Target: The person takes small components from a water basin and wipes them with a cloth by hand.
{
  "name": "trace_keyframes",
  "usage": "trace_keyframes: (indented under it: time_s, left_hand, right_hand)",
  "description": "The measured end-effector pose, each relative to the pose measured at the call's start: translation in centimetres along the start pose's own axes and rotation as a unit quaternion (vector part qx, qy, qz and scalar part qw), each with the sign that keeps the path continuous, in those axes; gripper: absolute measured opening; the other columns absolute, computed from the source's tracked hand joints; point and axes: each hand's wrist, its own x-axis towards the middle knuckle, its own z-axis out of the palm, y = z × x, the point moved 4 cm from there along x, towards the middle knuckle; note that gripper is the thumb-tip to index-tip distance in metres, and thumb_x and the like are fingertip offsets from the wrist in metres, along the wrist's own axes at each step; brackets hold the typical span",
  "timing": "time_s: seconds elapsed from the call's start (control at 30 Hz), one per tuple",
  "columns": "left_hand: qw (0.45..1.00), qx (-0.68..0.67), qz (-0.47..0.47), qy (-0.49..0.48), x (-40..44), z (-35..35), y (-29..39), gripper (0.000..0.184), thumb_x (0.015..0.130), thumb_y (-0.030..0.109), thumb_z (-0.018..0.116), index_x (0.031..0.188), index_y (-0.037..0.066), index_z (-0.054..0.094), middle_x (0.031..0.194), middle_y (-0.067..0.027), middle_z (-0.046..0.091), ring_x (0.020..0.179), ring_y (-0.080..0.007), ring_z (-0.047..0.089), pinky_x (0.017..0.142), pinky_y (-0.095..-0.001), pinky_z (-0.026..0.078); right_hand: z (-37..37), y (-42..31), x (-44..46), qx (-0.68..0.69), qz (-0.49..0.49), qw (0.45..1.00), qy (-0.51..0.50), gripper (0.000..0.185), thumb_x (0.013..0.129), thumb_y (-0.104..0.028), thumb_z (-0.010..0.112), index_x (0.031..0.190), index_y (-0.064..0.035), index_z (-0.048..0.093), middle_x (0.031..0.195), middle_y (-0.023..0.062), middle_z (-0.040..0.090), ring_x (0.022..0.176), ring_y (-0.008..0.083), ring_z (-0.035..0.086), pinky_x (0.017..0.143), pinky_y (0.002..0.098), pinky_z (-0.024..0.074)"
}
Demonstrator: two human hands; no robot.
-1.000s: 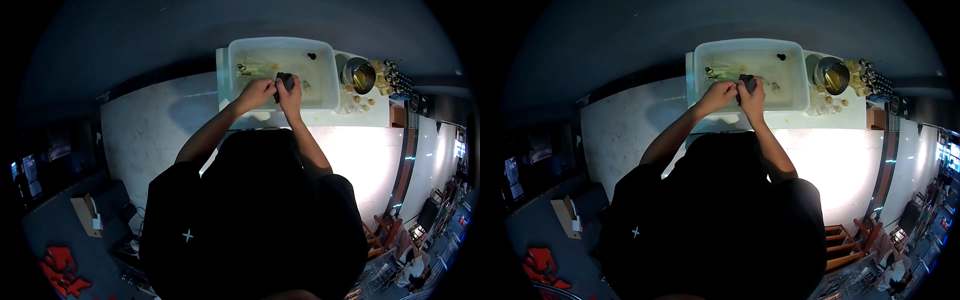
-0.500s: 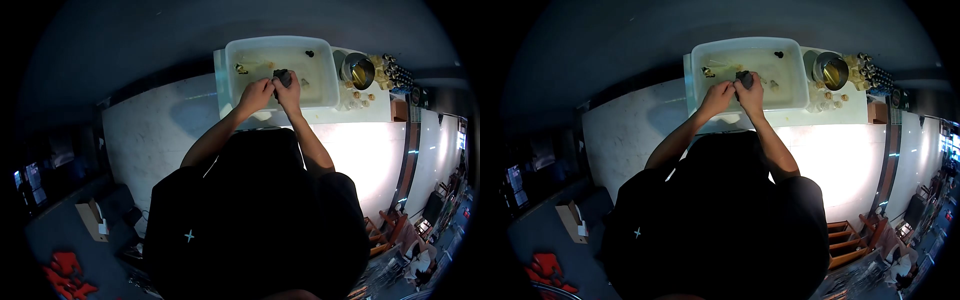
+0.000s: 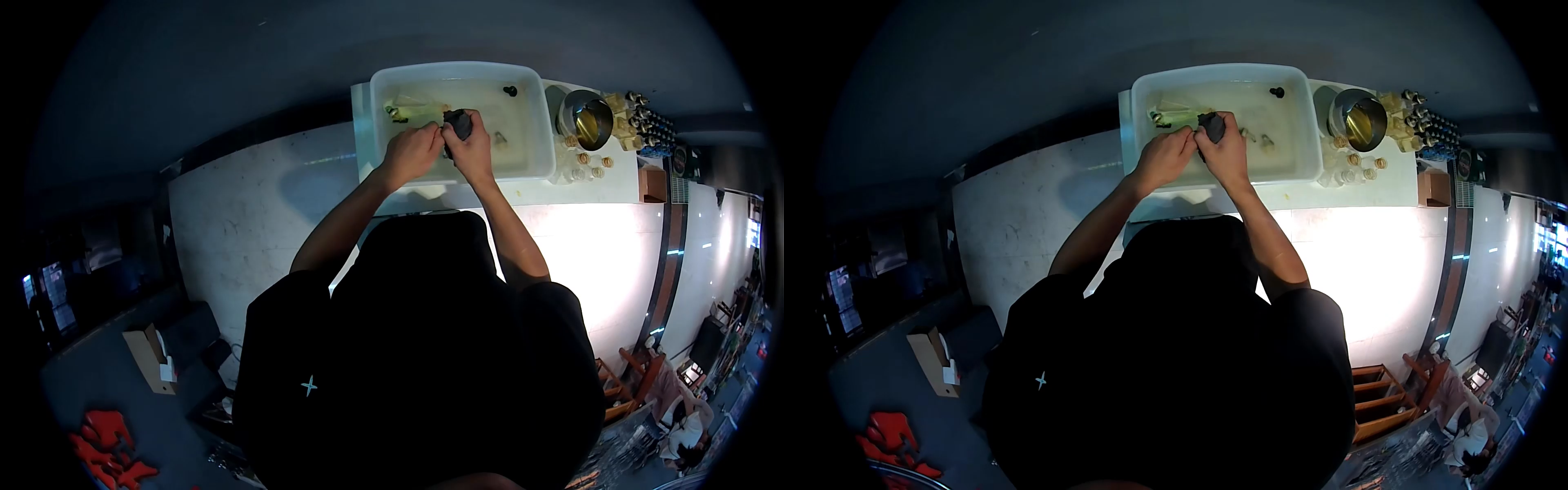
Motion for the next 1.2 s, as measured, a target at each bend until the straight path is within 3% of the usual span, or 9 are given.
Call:
trace_keyframes:
  time_s: [0.27,0.33,0.47,0.67,0.77,0.83,0.97,1.1,1.2]
  left_hand:
    - [0.998,-0.015,-0.053,0.016,0.4,2.1,-1.1,0.026,0.097,0.023,0.050,0.087,0.002,0.061,0.079,-0.0257,0.067,0.072,-0.0439,0.066,0.066,-0.0557,0.050]
    - [0.989,-0.135,-0.019,-0.058,1.0,3.4,-3.1,0.028,0.099,0.026,0.049,0.085,0.005,0.061,0.068,-0.0123,0.060,0.057,-0.0269,0.058,0.052,-0.0421,0.044]
    - [0.860,-0.446,-0.096,-0.229,0.6,3.3,-4.5,0.028,0.100,0.029,0.050,0.080,0.011,0.059,0.062,0.0045,0.046,0.050,-0.0057,0.042,0.044,-0.0259,0.032]
    - [0.762,-0.542,-0.235,-0.264,0.2,3.4,-4.5,0.030,0.101,0.027,0.049,0.078,0.010,0.060,0.061,0.0039,0.048,0.052,-0.0069,0.043,0.044,-0.0286,0.033]
    - [0.951,-0.274,-0.125,-0.077,1.0,4.1,-4.8,0.024,0.094,0.023,0.054,0.080,0.004,0.058,0.065,-0.0129,0.060,0.056,-0.0221,0.059,0.050,-0.0380,0.044]
    - [0.993,-0.111,-0.045,-0.001,0.5,3.4,-3.3,0.024,0.094,0.023,0.055,0.081,0.003,0.057,0.069,-0.0174,0.063,0.062,-0.0293,0.065,0.055,-0.0423,0.048]
    - [0.993,0.106,0.048,0.005,-1.1,2.7,-1.3,0.021,0.094,0.023,0.059,0.085,0.004,0.058,0.070,-0.0158,0.066,0.067,-0.0328,0.069,0.055,-0.0441,0.052]
    - [0.974,0.190,0.123,0.021,-1.9,3.1,-0.9,0.022,0.095,0.023,0.059,0.086,0.003,0.058,0.073,-0.0157,0.067,0.065,-0.0341,0.067,0.057,-0.0448,0.053]
    - [0.993,0.096,0.065,0.017,-1.6,3.2,-1.7,0.023,0.099,0.023,0.055,0.086,0.003,0.056,0.072,-0.0149,0.065,0.066,-0.0299,0.067,0.056,-0.0422,0.050]
  right_hand:
    - [-0.1,0.3,-0.5,-0.033,-0.012,0.999,0.003,0.042,0.084,-0.027,0.072,0.115,-0.0035,0.056,0.086,0.0195,0.070,0.079,0.0357,0.071,0.070,0.0395,0.0544]
    - [-0.1,0.4,-0.6,-0.050,-0.041,0.998,-0.021,0.042,0.083,-0.026,0.073,0.115,-0.0044,0.056,0.086,0.0197,0.070,0.080,0.0367,0.071,0.070,0.0403,0.0545]
    - [-0.4,0.3,-1.1,-0.103,-0.152,0.981,-0.066,0.040,0.083,-0.023,0.074,0.115,-0.0059,0.056,0.089,0.0204,0.070,0.080,0.0391,0.070,0.070,0.0419,0.0547]
    - [-0.2,-0.8,-1.5,-0.091,-0.181,0.979,-0.004,0.038,0.085,-0.021,0.074,0.114,-0.0061,0.055,0.085,0.0203,0.069,0.077,0.0399,0.069,0.066,0.0417,0.0548]
    - [0.3,-0.7,-1.6,-0.071,-0.128,0.988,0.043,0.035,0.087,-0.023,0.072,0.112,-0.0046,0.055,0.079,0.0182,0.069,0.069,0.0338,0.070,0.062,0.0389,0.0546]
    - [0.6,0.3,-1.5,0.002,-0.008,1.000,0.018,0.033,0.088,-0.022,0.071,0.110,-0.0025,0.056,0.074,0.0152,0.068,0.061,0.0274,0.068,0.056,0.0366,0.0527]
    - [1.7,3.9,-1.1,0.152,0.133,0.978,-0.056,0.022,0.092,-0.021,0.064,0.097,-0.0011,0.058,0.063,0.0078,0.061,0.044,0.0160,0.056,0.041,0.0316,0.0431]
    - [2.6,6.2,-2.3,0.306,0.378,0.863,-0.137,0.023,0.096,-0.021,0.055,0.079,-0.0068,0.055,0.054,0.0021,0.050,0.036,0.0135,0.040,0.035,0.0282,0.0320]
    - [2.4,4.8,-2.0,0.320,0.286,0.896,-0.113,0.018,0.095,-0.018,0.058,0.083,-0.0052,0.055,0.057,0.0024,0.052,0.037,0.0137,0.043,0.034,0.0276,0.0322]
